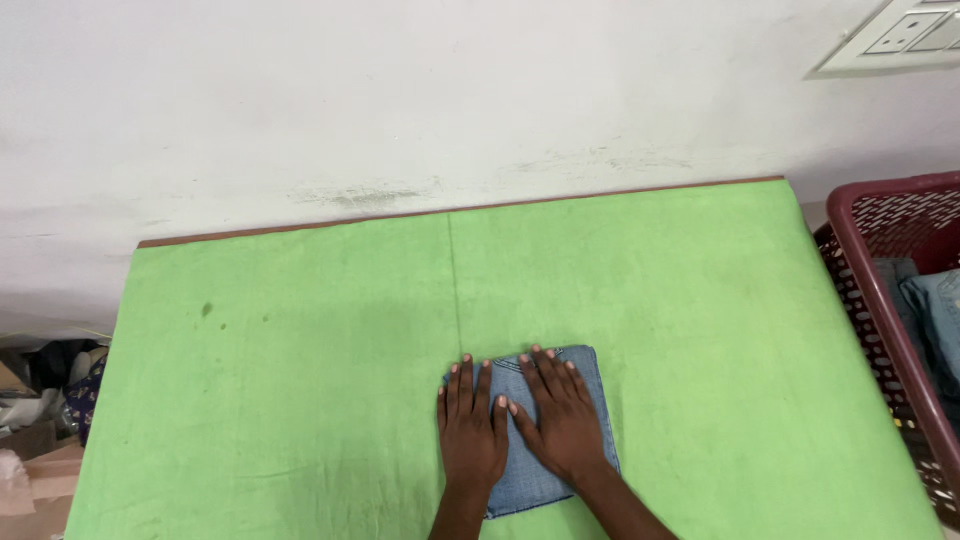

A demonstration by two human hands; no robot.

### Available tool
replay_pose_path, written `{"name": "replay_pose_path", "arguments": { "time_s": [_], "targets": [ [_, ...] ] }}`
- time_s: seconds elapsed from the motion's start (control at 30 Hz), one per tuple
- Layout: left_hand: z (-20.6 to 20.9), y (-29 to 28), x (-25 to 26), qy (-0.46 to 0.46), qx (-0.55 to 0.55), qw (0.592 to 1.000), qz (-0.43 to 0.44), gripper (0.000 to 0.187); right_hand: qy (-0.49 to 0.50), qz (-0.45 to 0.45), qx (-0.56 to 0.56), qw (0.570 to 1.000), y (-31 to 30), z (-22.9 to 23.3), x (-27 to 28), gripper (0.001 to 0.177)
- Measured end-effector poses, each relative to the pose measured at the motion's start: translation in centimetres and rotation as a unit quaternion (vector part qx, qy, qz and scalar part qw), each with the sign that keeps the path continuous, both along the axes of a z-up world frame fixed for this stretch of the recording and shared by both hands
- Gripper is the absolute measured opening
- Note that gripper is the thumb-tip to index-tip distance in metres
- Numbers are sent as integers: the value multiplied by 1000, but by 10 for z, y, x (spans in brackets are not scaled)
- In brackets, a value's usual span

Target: The person folds a pair of light-blue jeans on a green table. They lay the jeans flat, fold one leg over the other, then fold the garment in half and again into a compact rectangle, smoothing the fabric with both hands throughout.

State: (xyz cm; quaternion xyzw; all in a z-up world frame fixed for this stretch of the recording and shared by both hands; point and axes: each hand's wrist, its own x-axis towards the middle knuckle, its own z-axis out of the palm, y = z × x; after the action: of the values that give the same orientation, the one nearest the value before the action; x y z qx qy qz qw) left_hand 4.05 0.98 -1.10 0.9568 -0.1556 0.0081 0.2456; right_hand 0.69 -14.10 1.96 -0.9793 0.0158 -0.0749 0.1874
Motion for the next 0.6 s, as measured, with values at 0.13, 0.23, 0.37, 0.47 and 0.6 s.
{"name": "replay_pose_path", "arguments": {
  "time_s": [0.13, 0.23, 0.37, 0.47, 0.6],
  "targets": [
    [-21, 29, 3, 22, -15, 998, 59, 63, 48, -56, -45, 996, -28, -18, 0, 85],
    [-20, 49, 10, 66, -6, 997, 31, 64, 125, -125, 64, 982, -68, -24, 7, 86],
    [-2, 51, 18, 57, -20, 997, 56, 64, 86, -114, 106, 984, -102, -15, 0, 80],
    [13, 24, -1, -16, -54, 997, 47, 61, 26, -116, 109, 987, -82, -4, -10, 78],
    [23, -19, -37, 2, -60, 995, -82, 56, 23, -21, 125, 992, -9, 0, -26, 59]
  ]
}}
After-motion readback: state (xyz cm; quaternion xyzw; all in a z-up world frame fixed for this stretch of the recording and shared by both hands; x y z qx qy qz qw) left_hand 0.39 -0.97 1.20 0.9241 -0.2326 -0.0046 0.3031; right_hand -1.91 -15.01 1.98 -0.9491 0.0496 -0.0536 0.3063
